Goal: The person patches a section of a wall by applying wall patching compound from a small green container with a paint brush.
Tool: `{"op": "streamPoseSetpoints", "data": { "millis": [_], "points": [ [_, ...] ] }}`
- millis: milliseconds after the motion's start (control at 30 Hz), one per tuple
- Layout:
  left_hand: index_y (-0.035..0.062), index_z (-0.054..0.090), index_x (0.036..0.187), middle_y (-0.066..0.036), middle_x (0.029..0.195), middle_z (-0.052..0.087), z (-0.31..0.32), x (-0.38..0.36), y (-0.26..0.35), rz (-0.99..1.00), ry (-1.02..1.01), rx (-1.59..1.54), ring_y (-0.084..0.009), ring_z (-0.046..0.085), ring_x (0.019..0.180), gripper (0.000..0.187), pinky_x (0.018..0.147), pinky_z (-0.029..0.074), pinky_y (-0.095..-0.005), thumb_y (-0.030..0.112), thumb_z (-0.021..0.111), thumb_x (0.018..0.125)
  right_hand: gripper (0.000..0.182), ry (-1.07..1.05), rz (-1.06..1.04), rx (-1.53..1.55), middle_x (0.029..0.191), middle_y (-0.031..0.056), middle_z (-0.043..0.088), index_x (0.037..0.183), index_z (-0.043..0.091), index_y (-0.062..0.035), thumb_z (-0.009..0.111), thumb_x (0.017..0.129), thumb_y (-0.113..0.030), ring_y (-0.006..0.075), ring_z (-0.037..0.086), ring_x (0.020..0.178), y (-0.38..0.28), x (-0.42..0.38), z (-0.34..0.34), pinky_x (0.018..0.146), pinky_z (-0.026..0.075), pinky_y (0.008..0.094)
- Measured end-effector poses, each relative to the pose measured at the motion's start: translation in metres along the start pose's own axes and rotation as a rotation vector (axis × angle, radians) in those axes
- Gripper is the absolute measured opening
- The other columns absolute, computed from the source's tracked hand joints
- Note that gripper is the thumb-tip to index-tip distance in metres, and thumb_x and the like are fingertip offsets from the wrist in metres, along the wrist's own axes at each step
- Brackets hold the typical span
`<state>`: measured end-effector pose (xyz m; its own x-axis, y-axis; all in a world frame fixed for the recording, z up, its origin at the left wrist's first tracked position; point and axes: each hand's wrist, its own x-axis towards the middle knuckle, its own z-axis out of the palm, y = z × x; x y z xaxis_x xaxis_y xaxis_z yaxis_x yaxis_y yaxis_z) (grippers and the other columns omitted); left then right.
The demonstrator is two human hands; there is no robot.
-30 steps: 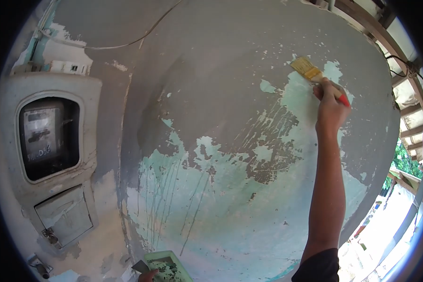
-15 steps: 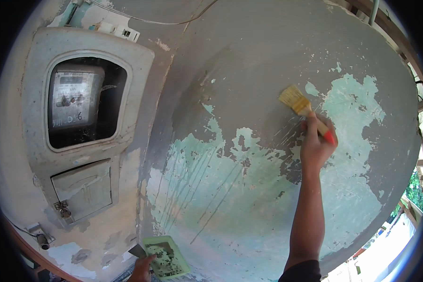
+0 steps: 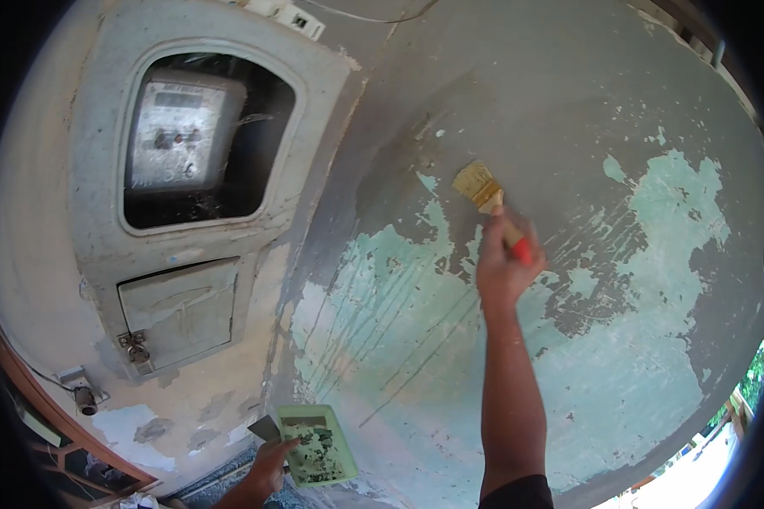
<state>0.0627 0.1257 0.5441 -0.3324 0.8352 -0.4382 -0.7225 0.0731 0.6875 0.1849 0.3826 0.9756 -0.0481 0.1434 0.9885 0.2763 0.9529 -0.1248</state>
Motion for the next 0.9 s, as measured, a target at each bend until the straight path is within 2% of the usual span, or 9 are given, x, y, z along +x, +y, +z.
{"op": "streamPoseSetpoints", "data": {
  "millis": [100,133,167,267,367,467,600,700,900],
  "points": [
    [0.0066,0.068,0.122,-0.007,0.109,0.070,-0.003,0.002,-0.009,-0.018,0.010,-0.033,-0.0210,0.069,0.098,0.036,0.084,0.056,-0.0436,0.027,0.073,0.093,0.008,-0.206,-0.277,-0.001,0.071,0.0130,0.066,0.088,0.068,-0.0071,0.075,0.088,-0.011,0.0312,0.068,0.062,0.022,-0.065,0.056,0.058,0.054,0.0401],
    [0.0068,0.068,0.123,-0.007,0.109,0.070,-0.006,-0.001,-0.012,-0.023,0.012,-0.045,-0.0208,0.068,0.098,0.036,0.085,0.056,-0.0434,0.027,0.073,0.093,0.008,-0.402,-0.155,-0.008,0.080,0.0135,0.070,0.090,0.070,-0.0037,0.076,0.087,-0.008,0.0312,0.071,0.071,0.017,-0.094,0.063,0.066,0.055,0.0352],
    [0.0067,0.068,0.122,-0.007,0.109,0.070,-0.006,-0.006,-0.012,-0.021,0.005,-0.057,-0.0209,0.068,0.098,0.036,0.085,0.056,-0.0431,0.027,0.073,0.093,0.010,-0.531,-0.160,-0.027,0.082,0.0167,0.069,0.089,0.069,-0.0041,0.077,0.085,-0.008,0.0396,0.068,0.077,0.020,-0.112,0.075,0.069,0.056,0.0371],
    [0.0061,0.068,0.122,-0.007,0.110,0.070,-0.008,-0.021,-0.003,0.014,-0.006,-0.086,-0.0209,0.068,0.100,0.035,0.084,0.057,-0.0418,0.027,0.072,0.094,0.010,-0.580,-0.110,-0.067,0.081,0.0178,0.069,0.084,0.065,-0.0076,0.074,0.086,-0.012,0.0407,0.068,0.076,0.019,-0.096,0.102,0.069,0.056,0.0437],
    [0.0053,0.066,0.123,-0.008,0.111,0.069,-0.021,-0.025,-0.006,0.107,-0.039,-0.041,-0.0218,0.068,0.103,0.035,0.085,0.057,-0.0419,0.025,0.071,0.095,0.014,-0.141,-0.066,0.262,0.071,0.0158,0.062,0.080,0.062,-0.0058,0.073,0.087,-0.010,0.0407,0.064,0.068,0.004,-0.018,0.120,0.062,0.052,0.0442],
    [0.0042,0.064,0.124,-0.008,0.111,0.068,-0.033,-0.025,-0.012,0.165,-0.068,-0.020,-0.0238,0.068,0.103,0.035,0.087,0.057,-0.0443,0.022,0.071,0.094,0.015,0.056,-0.225,-0.086,0.069,0.0145,0.061,0.079,0.062,-0.0055,0.073,0.088,-0.010,0.0386,0.064,0.066,-0.005,-0.002,0.130,0.062,0.051,0.0428],
    [0.0033,0.064,0.123,-0.009,0.107,0.069,-0.030,-0.041,0.000,0.030,0.042,-0.144,-0.0239,0.070,0.098,0.035,0.082,0.059,-0.0427,0.022,0.071,0.094,0.012,-0.626,-0.154,0.025,0.081,0.0172,0.070,0.083,0.064,-0.0063,0.073,0.086,-0.013,0.0416,0.069,0.078,0.022,-0.119,0.160,0.072,0.057,0.0466],
    [0.0014,0.064,0.122,-0.010,0.105,0.069,-0.036,-0.041,-0.004,0.026,0.091,-0.152,-0.0246,0.071,0.096,0.035,0.082,0.060,-0.0438,0.021,0.070,0.094,0.009,-0.848,-0.124,-0.149,0.082,0.0193,0.069,0.088,0.067,-0.0081,0.074,0.085,-0.013,0.0439,0.068,0.083,0.019,-0.132,0.174,0.077,0.057,0.0502],
    [-0.0017,0.063,0.122,-0.012,0.105,0.070,-0.041,-0.044,0.004,0.101,0.067,-0.181,-0.0258,0.071,0.096,0.034,0.083,0.061,-0.0448,0.019,0.069,0.095,0.017,-0.196,-0.058,-0.054,0.079,0.0222,0.068,0.095,0.072,-0.0086,0.075,0.088,-0.024,0.0444,0.067,0.075,-0.004,-0.003,0.173,0.066,0.055,0.0476]
  ]
}}
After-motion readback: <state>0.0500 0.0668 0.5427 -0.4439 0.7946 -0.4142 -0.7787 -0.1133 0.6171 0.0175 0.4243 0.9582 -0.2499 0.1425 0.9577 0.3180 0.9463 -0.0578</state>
